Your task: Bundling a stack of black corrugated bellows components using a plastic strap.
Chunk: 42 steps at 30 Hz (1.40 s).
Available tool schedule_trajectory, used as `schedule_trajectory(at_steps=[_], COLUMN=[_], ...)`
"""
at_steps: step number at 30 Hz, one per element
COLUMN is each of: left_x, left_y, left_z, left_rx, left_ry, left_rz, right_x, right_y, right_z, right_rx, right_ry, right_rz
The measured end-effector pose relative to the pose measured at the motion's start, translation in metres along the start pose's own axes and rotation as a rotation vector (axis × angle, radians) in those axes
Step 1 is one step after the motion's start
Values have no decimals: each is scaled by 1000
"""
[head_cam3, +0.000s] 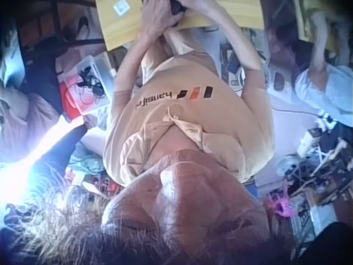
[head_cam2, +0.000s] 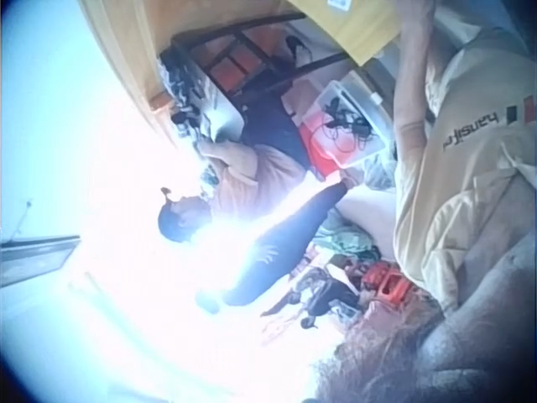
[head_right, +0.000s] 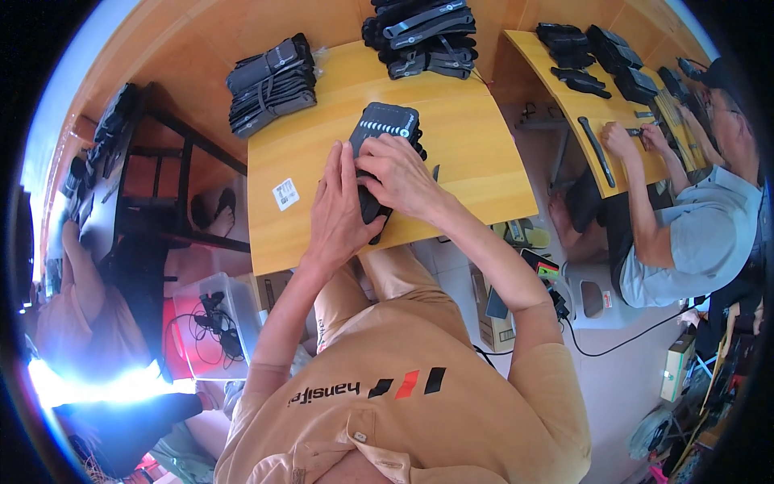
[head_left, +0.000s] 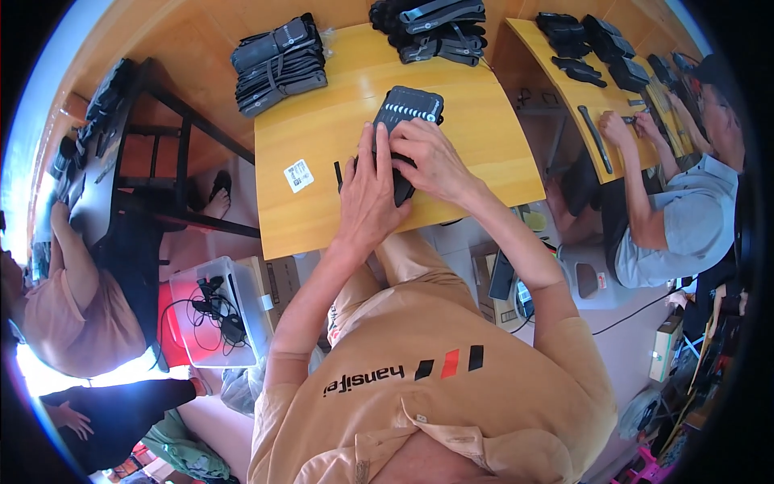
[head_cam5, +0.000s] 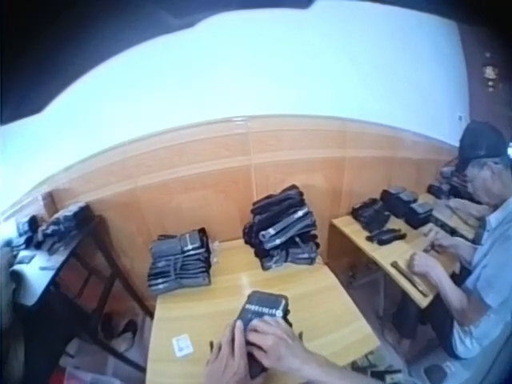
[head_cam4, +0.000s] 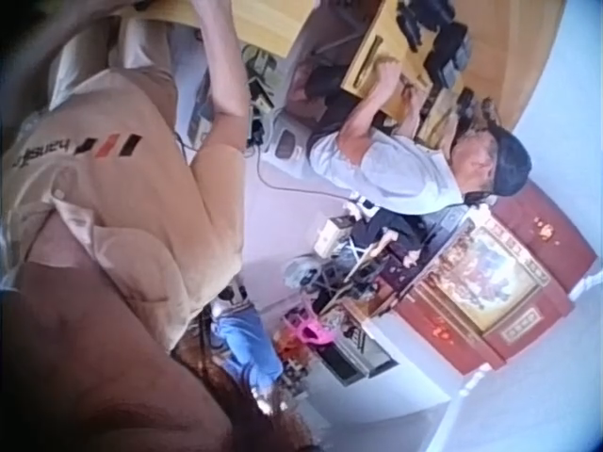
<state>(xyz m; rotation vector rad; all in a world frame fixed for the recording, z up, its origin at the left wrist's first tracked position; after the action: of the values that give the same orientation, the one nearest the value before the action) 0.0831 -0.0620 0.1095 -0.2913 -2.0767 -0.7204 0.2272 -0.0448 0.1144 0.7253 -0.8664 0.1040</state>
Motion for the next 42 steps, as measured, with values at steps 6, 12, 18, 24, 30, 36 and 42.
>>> schedule_trajectory(at_steps=[6,12,18,24,30,36,42], left_x=[-1,-6,-7,-11,-8,-2,-4], left_y=[-5,-11,-8,-9,-7,-2,-3], left_z=[-4,0,-1,4,2,2,5], left_rx=[67,248,228,127,118,158,165], left_ry=[36,83,253,352,352,333,322], left_rz=[-43,-58,69,69,149,264,258], right_x=[-7,-7,-2,-7,-20,-22,-12], right_y=[1,4,28,46,51,62,64], right_z=[-3,-3,-5,-11,-24,-49,-38], right_rx=[222,201,69,-5,-83,-200,-106], right_ry=[-308,-360,-296,-277,-174,-179,-197], right_rz=[37,83,144,101,40,-90,-18])
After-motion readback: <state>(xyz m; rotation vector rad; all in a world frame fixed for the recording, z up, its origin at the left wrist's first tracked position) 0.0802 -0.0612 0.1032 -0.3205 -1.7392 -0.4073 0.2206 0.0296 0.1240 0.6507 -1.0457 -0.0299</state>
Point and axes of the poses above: each hand's wrist, its own y-axis towards the middle knuckle, its own x-axis out of the back of the hand, z = x × y, the point moved 1 cm from there along y, towards the middle knuckle
